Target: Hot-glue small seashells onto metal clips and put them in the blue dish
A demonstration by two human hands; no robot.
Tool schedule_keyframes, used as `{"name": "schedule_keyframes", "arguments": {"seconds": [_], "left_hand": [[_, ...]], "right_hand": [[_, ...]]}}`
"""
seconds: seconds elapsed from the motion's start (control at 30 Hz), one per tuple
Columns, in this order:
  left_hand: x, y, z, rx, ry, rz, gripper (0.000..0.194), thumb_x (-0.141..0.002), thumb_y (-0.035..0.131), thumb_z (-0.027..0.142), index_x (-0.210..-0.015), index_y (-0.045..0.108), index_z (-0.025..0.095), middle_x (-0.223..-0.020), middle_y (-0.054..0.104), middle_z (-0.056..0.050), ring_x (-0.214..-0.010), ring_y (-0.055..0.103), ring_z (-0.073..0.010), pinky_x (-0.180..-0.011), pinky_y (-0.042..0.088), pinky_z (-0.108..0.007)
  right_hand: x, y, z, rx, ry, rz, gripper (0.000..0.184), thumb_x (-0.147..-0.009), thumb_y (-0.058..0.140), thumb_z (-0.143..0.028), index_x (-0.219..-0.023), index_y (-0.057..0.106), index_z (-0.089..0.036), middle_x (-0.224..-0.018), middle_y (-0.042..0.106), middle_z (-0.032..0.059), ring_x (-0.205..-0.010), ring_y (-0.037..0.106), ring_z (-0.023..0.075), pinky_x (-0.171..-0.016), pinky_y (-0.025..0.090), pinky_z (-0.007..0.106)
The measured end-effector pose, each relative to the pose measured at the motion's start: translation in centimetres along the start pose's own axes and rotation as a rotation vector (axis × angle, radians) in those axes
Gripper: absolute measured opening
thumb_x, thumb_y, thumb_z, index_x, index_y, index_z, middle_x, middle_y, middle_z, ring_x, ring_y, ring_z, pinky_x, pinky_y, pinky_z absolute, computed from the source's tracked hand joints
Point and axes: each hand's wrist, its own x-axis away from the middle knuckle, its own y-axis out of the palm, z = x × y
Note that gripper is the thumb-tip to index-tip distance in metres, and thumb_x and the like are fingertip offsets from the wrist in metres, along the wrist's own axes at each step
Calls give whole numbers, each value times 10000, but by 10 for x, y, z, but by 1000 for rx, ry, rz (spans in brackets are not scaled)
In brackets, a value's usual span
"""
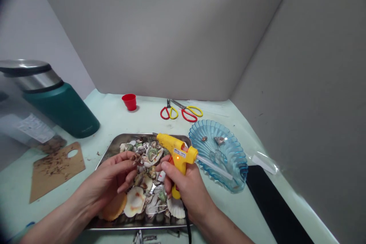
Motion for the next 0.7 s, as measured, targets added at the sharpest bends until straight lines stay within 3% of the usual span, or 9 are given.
{"name": "schedule_keyframes", "arguments": {"seconds": [0.23,0.43,0.7], "left_hand": [[5,6,2,-180,58,52,185,-753,651,301,-803,533,169,-447,503,65,-362,350,-35,-386,225,-142],[11,12,3,-400,175,180,204,-701,682,317,-796,576,171,-533,514,52,-453,415,-72,-425,319,-168],[13,17,2,-470,286,252,216,-669,686,314,-810,597,176,-570,526,42,-474,449,-92,-443,361,-198]], "right_hand": [[-1,0,2,-3,4,-3,320,-768,664,-416,-909,567,-146,-772,653,34,-417,442,36,-408,387,168],[0,0,1,-30,19,-8,311,-768,669,-412,-899,570,-148,-565,576,-31,-410,444,49,-419,378,161],[1,-1,2,-28,28,6,316,-761,672,-419,-906,574,-156,-592,593,-20,-406,442,51,-415,371,167]]}}
